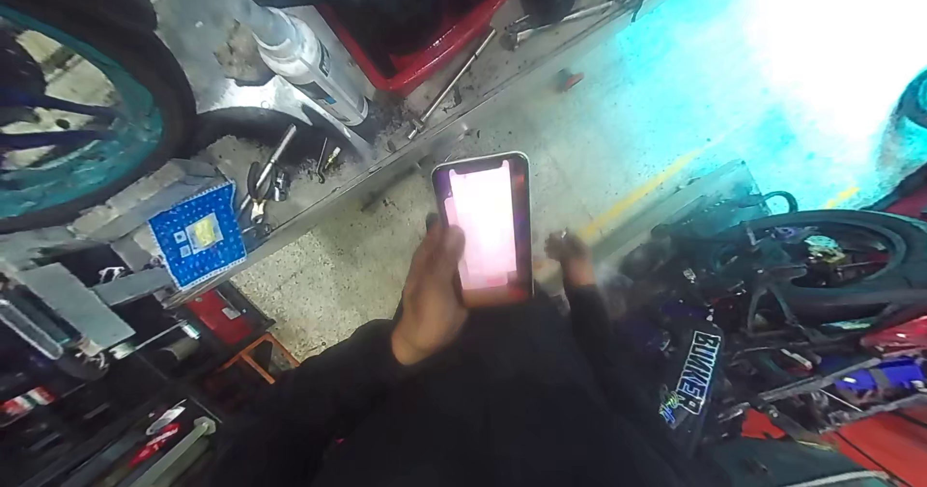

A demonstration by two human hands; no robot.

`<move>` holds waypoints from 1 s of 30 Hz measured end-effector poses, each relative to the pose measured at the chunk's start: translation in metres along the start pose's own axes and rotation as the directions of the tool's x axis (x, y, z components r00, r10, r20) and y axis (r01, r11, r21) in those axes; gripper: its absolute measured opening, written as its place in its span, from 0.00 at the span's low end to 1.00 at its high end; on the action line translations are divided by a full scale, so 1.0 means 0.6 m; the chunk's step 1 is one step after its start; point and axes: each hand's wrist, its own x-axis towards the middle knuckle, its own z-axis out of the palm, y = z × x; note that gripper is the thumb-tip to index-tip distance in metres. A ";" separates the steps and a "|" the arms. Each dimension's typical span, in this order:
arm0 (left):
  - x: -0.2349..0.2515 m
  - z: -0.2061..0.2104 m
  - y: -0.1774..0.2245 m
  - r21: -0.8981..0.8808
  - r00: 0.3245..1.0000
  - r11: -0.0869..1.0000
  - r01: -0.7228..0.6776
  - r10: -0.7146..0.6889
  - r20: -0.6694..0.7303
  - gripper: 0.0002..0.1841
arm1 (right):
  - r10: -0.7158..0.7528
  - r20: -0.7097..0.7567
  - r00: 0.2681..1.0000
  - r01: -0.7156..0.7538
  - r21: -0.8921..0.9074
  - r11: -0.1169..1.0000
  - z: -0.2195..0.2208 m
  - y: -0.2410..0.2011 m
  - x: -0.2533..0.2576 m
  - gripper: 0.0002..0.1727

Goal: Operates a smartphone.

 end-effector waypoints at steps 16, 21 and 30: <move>-0.015 -0.019 0.000 0.050 0.994 0.997 -0.062 0.057 0.090 0.38 | -0.789 0.540 0.294 0.849 0.233 0.475 0.052 -0.325 -0.257 0.19; -0.015 -0.022 0.006 0.092 0.992 0.992 -0.087 0.077 0.098 0.40 | -0.776 0.569 0.271 0.857 0.224 0.464 0.054 -0.320 -0.259 0.18; -0.012 -0.019 0.006 0.032 0.990 0.998 -0.056 0.052 0.130 0.40 | -0.799 0.500 0.335 0.851 0.202 0.484 0.051 -0.325 -0.259 0.17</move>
